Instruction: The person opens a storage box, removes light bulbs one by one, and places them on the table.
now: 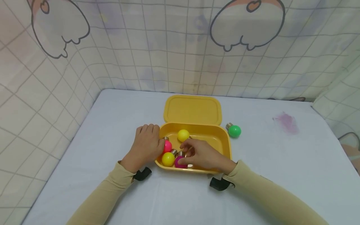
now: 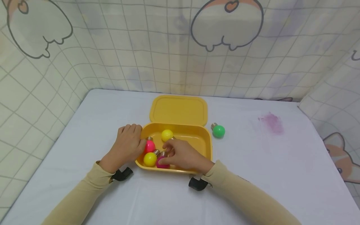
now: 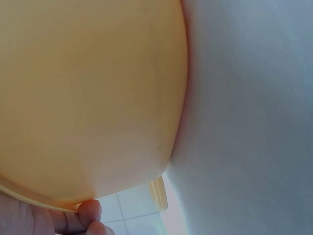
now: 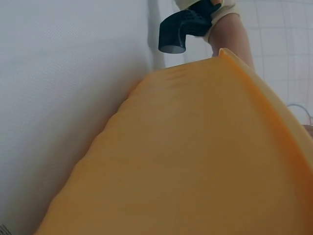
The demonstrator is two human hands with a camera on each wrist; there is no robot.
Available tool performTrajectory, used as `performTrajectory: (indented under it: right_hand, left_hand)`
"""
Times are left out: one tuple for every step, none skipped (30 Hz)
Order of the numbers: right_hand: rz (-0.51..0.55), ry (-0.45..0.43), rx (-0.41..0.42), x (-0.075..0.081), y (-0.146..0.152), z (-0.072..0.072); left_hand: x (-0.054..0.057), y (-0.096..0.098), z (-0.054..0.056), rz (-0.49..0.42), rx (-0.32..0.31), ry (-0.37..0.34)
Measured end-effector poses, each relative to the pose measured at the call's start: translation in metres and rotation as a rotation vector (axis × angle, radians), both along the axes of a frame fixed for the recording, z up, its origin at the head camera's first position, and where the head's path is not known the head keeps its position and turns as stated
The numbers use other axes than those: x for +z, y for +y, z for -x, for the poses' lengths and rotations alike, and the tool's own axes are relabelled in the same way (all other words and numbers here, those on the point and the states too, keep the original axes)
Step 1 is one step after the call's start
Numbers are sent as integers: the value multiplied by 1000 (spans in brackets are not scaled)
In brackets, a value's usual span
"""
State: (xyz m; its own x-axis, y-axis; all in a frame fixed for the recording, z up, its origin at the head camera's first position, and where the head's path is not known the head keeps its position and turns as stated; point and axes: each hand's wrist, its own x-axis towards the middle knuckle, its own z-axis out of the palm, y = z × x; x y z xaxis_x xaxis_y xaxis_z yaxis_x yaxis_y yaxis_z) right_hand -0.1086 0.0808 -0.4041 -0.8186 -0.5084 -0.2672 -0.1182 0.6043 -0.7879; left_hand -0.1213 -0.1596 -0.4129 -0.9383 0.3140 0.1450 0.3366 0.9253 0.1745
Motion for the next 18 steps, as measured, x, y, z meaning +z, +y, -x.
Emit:
performTrajectory:
  right_hand:
    - [-2,-13,-2,0,0,0]
    - [-4,-25,-4,1,-1,0]
    - [-8,-36,-7,1,-1,0]
    - [-13,-44,-7,1,-1,0]
    - [-16,-49,-6,1,-2,0]
    - [-21,-53,-5,1,-2,1]
    - [-23,-55,-4,1,-2,1]
    - [-24,-56,-2,1,-2,1]
    - [-25,-56,0,1,-2,1]
    - [-24,-58,2,1,-2,1]
    - [-20,-63,4,1,-2,1]
    - [-18,-66,6,1,-2,1]
    - [-14,-69,10,1,-2,1]
    - [-9,-73,15,1,-2,1]
    - [-6,-74,19,0,-2,1]
    - [-1,-74,25,0,-2,1]
    - [4,-73,30,-1,-2,1]
    - [8,-70,35,-1,-2,0]
  left_hand:
    - [0,0,0,0,-1,0]
    - [0,0,0,-1,-1,0]
    - [0,0,0,-2,-2,0]
    - [0,0,0,-4,-1,1]
    - [0,0,0,-5,0,1]
    - [0,0,0,-5,-1,2]
    - [0,0,0,-6,0,2]
    - [0,0,0,-7,0,3]
    - [0,0,1,-9,-1,4]
    - [0,0,1,-12,-1,3]
    - [0,0,1,-14,-1,4]
    - [-1,0,1,-15,-1,4]
    - [-1,0,1,-17,-1,4]
    - [-1,0,1,-17,-1,6]
    - [-2,0,1,-17,-1,6]
    - [-2,0,1,-15,0,7]
    - [-2,0,1,-14,0,8]
    - [-2,0,1,-13,1,7]
